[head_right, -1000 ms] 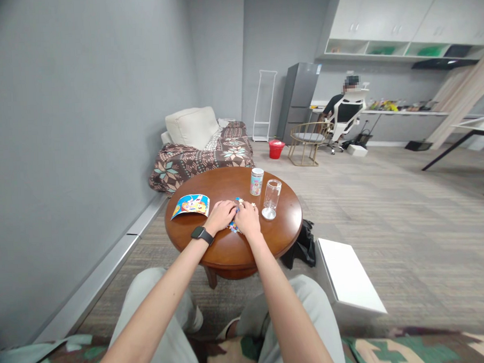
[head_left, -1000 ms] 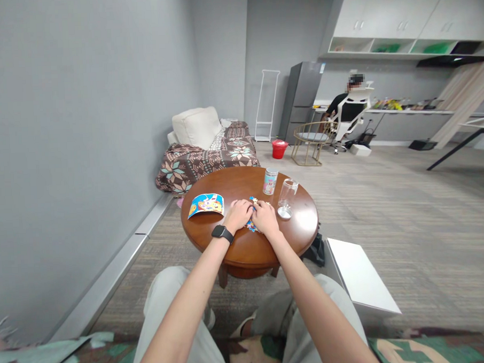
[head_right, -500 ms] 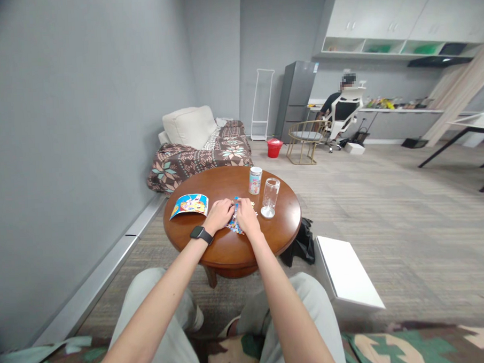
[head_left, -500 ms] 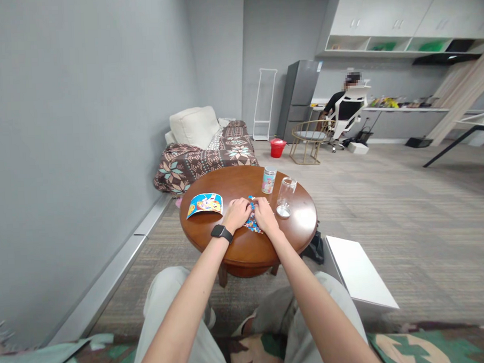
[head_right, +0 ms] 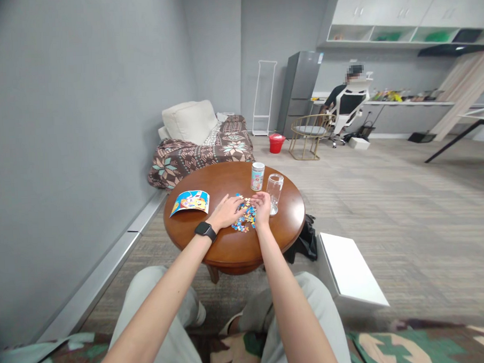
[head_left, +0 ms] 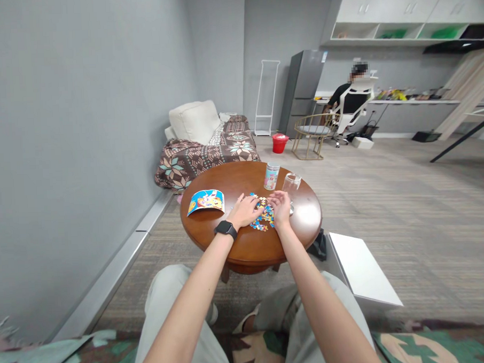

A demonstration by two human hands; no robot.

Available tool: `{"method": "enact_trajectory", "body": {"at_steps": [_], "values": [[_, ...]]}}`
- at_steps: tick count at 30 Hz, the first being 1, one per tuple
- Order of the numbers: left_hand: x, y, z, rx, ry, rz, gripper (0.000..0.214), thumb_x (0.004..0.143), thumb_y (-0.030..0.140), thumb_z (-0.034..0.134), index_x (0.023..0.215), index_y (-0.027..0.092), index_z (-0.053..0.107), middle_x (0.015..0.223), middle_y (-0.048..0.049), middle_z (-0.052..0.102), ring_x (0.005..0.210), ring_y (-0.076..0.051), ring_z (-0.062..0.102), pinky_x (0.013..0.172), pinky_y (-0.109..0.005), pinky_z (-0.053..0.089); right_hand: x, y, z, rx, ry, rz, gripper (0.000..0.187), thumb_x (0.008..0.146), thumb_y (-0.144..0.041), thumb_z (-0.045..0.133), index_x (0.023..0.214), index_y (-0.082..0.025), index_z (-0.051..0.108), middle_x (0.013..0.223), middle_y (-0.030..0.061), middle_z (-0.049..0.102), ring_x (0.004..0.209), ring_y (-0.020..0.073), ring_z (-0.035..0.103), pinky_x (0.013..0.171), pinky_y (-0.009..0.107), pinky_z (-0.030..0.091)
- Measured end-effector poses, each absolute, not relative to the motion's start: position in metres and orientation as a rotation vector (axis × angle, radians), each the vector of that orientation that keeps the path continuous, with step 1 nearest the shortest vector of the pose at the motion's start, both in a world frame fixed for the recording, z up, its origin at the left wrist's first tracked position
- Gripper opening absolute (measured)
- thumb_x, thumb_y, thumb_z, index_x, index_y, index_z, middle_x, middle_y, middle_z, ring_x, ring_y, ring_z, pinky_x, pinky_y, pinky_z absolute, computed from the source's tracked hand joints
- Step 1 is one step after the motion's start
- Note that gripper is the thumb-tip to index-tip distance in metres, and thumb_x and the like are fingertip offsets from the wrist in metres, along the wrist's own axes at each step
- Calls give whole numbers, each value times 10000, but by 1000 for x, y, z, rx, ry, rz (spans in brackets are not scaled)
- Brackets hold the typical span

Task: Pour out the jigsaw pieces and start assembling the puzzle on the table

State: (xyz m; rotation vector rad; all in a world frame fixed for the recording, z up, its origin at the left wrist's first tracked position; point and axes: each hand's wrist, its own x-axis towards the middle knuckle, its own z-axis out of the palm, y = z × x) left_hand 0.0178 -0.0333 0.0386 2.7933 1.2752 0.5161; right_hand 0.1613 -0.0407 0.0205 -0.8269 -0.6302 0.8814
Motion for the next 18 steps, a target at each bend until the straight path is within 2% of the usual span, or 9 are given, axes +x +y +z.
{"method": "enact_trajectory", "body": {"at_steps": [3,5,7,10,13,18], "values": [[17,-35,38,2807,1286,576,447,985,451,366,1246,167,592,1311,-120,613,1253,-232,542,1195,-442,252,163,-39,28,-774,-652,884,354,875,-531,346,838,-232,532,719,-5,572,625,135,570,625,261,458],[16,-35,36,2789,1300,601,430,985,448,372,1215,169,605,1317,-124,606,1263,-235,533,1190,-448,261,168,-39,32,-864,-719,799,331,856,-519,368,818,-232,527,715,-8,563,621,140,551,627,265,445],[16,-34,34,2751,1324,605,422,993,442,354,1190,171,610,1331,-124,602,1283,-238,519,1187,-468,261,177,-42,32,-1051,-834,630,265,829,-463,419,789,-228,535,733,-1,578,660,152,547,663,276,443],[16,-33,33,2709,1361,597,421,998,449,333,1185,181,598,1341,-118,602,1300,-237,504,1186,-491,254,193,-53,27,-1320,-1062,377,210,810,-341,420,770,-217,585,828,39,636,815,195,579,804,317,446],[16,-34,34,2689,1410,587,413,999,444,329,1205,190,581,1367,-118,588,1322,-240,484,1186,-501,249,207,-64,20,-1465,-1277,330,234,790,-249,397,771,-211,627,898,71,658,919,227,593,893,350,432],[15,-36,36,2652,1542,601,424,995,439,332,1190,173,598,1354,-141,591,1328,-278,475,1175,-530,253,210,-67,20,-1581,-1412,179,259,825,-193,388,804,-189,646,938,104,635,953,237,589,929,363,430]]}}
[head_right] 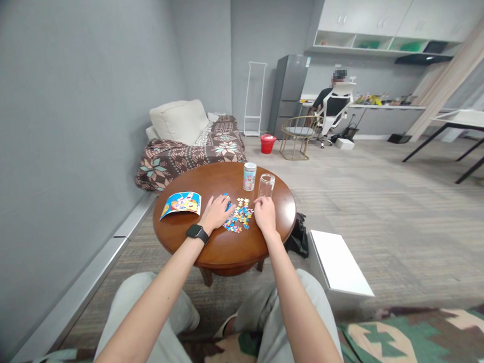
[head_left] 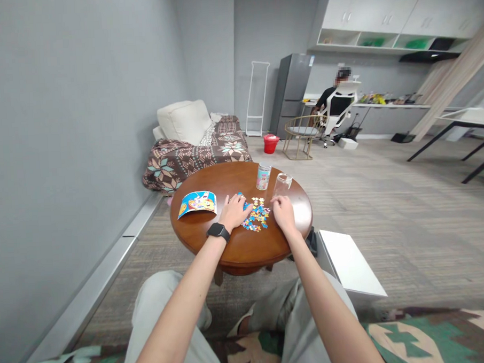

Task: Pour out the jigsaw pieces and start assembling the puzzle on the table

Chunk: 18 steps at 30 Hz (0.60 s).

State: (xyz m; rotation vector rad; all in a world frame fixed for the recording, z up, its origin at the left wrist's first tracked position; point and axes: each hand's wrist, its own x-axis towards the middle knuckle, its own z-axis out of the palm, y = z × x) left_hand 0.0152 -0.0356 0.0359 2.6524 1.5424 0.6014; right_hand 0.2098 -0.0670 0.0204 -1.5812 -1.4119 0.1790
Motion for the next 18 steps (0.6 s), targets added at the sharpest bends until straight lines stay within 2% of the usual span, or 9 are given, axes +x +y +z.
{"method": "enact_trajectory", "body": {"at_steps": [6,10,13,16,18], "values": [[15,-37,38,2651,1502,600,406,998,428,333,1158,184,615,1339,-118,611,1312,-246,493,1193,-500,235,182,-52,32,-1655,-1781,13,265,875,-136,400,877,-182,661,1030,110,675,1004,236,572,922,343,412],[15,-37,40,2649,1477,608,387,993,427,351,1130,186,620,1262,-108,657,1240,-232,552,1194,-489,241,171,-49,30,-1742,-1898,-9,274,954,-194,374,910,-171,643,1015,123,687,1021,228,584,918,333,399],[16,-37,39,2654,1473,627,385,986,430,375,1129,179,630,1326,-124,619,1290,-243,521,1197,-488,239,169,-52,28,-1746,-1931,-14,271,978,-243,378,946,-170,637,1022,131,686,1037,233,589,930,344,391],[16,-36,39,2631,1449,622,391,988,426,374,1153,182,631,1371,-119,595,1333,-243,489,1203,-500,225,170,-54,26,-1708,-1938,-4,269,976,-257,393,995,-171,647,1069,136,691,1081,239,585,966,363,385],[15,-36,38,2621,1433,611,393,989,426,370,1159,190,636,1343,-106,620,1308,-241,514,1203,-510,220,170,-54,24,-1686,-1920,30,287,974,-256,393,1027,-164,659,1175,151,676,1155,252,566,1008,393,374]]}}
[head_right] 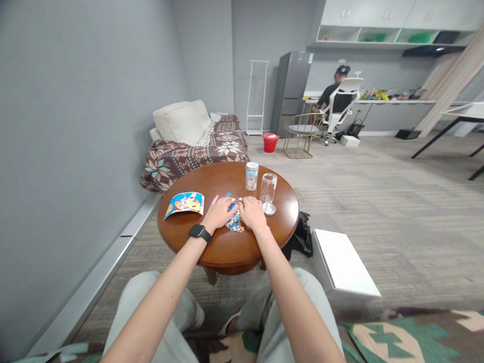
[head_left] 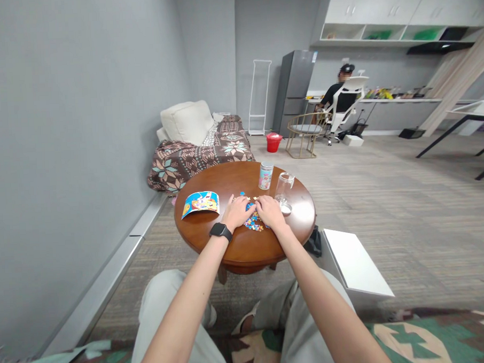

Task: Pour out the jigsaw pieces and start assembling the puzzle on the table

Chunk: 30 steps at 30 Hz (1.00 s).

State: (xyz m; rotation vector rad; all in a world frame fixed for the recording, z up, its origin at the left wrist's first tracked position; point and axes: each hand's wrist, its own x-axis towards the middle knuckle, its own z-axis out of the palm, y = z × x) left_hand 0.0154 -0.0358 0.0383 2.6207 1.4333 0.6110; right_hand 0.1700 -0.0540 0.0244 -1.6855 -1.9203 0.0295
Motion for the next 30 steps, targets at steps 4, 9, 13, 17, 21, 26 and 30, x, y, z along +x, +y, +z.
{"method": "enact_trajectory", "body": {"at_steps": [4,9,13,17,21,26,30], "values": [[15,-37,39,2632,1429,613,399,989,422,364,1142,196,655,1297,-95,650,1265,-237,543,1202,-513,212,170,-51,21,-1668,-1898,78,308,967,-264,417,1107,-167,674,1363,146,596,1318,261,478,1098,438,316],[14,-40,44,2631,1421,644,377,984,412,381,1130,193,652,1244,-86,673,1219,-226,566,1203,-480,216,172,-51,21,-1653,-1946,72,326,967,-274,431,1142,-178,688,1270,131,651,1215,248,552,1064,403,351],[13,-41,47,2597,1451,660,370,983,404,382,1142,180,630,1227,-88,677,1195,-227,576,1189,-457,247,172,-53,23,-1652,-1954,67,316,966,-282,435,1101,-159,692,1187,134,674,1130,249,581,1004,378,386],[12,-39,45,2598,1482,632,353,978,387,381,1116,185,636,1218,-99,670,1186,-237,575,1161,-456,292,172,-54,25,-1638,-1944,48,263,950,-251,445,1023,-173,685,1126,121,688,1078,239,587,964,357,396],[12,-37,41,2577,1491,635,364,971,378,384,1129,181,645,1300,-115,619,1244,-247,542,1163,-458,300,173,-55,26,-1636,-1948,58,237,947,-240,444,975,-176,671,1044,111,701,1038,229,596,936,347,400],[12,-37,40,2565,1489,629,368,966,372,382,1176,202,633,1372,-112,587,1294,-250,516,1184,-488,275,174,-53,25,-1621,-1955,87,275,945,-211,431,991,-172,700,1087,108,704,1065,226,592,969,350,398],[12,-38,41,2554,1478,629,358,959,365,397,1185,212,628,1414,-111,563,1347,-248,476,1188,-507,265,175,-53,26,-1634,-1978,75,333,944,-202,414,1021,-171,737,1155,116,677,1073,238,584,979,365,411]]}}
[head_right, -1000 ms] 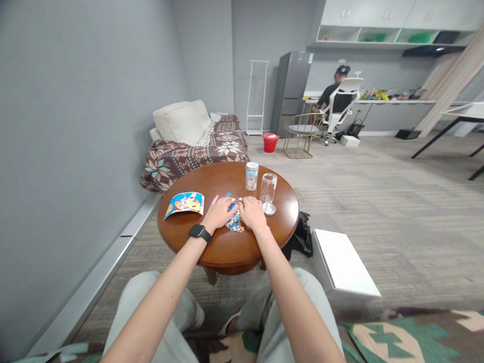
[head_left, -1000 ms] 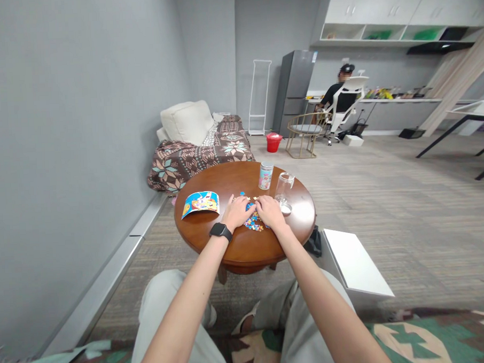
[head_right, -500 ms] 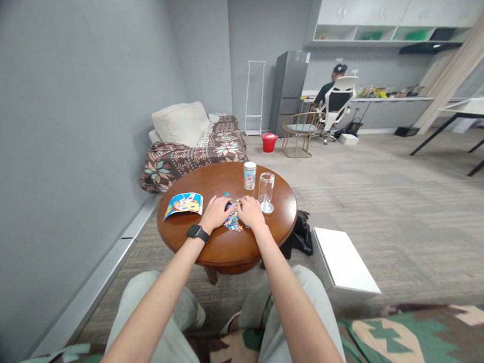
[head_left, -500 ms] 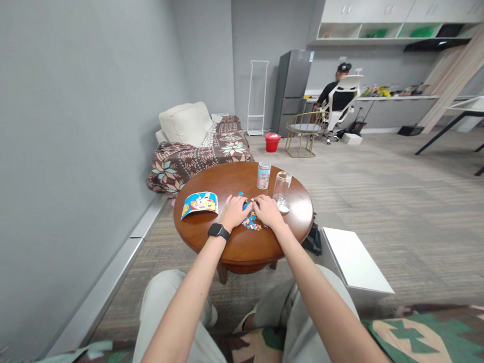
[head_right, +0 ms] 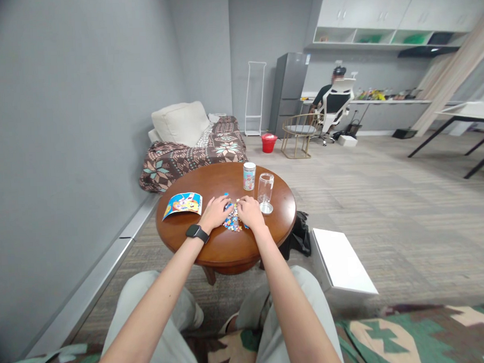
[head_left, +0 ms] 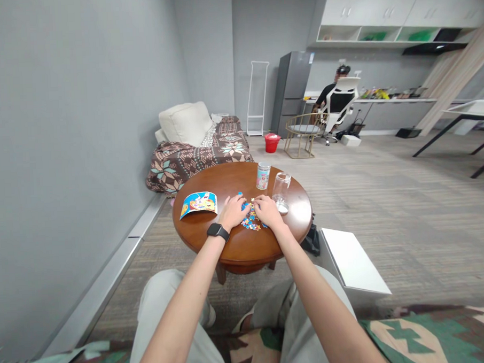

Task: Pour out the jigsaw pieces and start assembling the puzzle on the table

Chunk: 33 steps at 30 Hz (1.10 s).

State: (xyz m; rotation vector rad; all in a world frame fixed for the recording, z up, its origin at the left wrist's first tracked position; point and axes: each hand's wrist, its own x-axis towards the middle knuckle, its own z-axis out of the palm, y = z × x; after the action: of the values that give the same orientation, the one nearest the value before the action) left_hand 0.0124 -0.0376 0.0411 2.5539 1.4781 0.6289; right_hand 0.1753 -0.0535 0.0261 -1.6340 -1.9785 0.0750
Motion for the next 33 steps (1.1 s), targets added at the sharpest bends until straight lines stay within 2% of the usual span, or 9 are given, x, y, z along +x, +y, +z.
{"method": "enact_trajectory", "body": {"at_steps": [4,10,13,16,19,23,33], "values": [[13,-38,42,2557,1461,619,336,964,359,400,1159,208,628,1346,-98,616,1300,-235,518,1196,-499,247,175,-55,29,-1613,-1990,74,338,928,-212,442,1104,-171,727,1205,117,648,1108,243,576,989,369,418],[11,-39,44,2573,1462,628,323,967,355,396,1143,193,614,1279,-101,645,1236,-234,555,1177,-475,276,177,-55,29,-1446,-1988,160,351,923,-175,391,1073,-182,708,1140,83,698,1109,216,573,1017,356,409],[11,-39,43,2566,1448,637,317,968,362,401,1136,196,613,1277,-94,649,1241,-231,551,1179,-480,269,177,-54,26,-1557,-1854,80,377,871,-115,382,1097,-143,682,1121,127,687,1092,245,573,994,375,417],[11,-38,42,2547,1439,652,318,970,373,402,1112,197,626,1281,-90,655,1249,-231,549,1179,-485,268,175,-53,22,-1732,-1796,-16,370,818,-86,408,1030,-118,709,1079,170,688,1053,278,587,967,381,420],[12,-38,40,2565,1395,635,339,980,374,385,1133,201,634,1351,-84,620,1306,-225,510,1188,-474,259,174,-52,20,-1787,-1826,-26,376,816,-82,411,1009,-114,732,1078,174,701,1041,280,605,957,367,428],[12,-35,37,2639,1295,551,370,990,356,361,1210,211,621,1392,-58,596,1353,-216,470,1192,-448,259,175,-52,20,-1762,-1904,-20,415,811,-71,419,1063,-150,738,1192,138,685,1123,268,592,982,353,431],[10,-33,38,2717,1274,609,339,965,351,423,1134,201,676,1225,-75,663,1167,-216,576,1136,-402,340,175,-54,24,-1627,-1942,96,480,802,-61,419,1214,-104,662,1243,143,671,1195,251,572,1052,361,421]]}}
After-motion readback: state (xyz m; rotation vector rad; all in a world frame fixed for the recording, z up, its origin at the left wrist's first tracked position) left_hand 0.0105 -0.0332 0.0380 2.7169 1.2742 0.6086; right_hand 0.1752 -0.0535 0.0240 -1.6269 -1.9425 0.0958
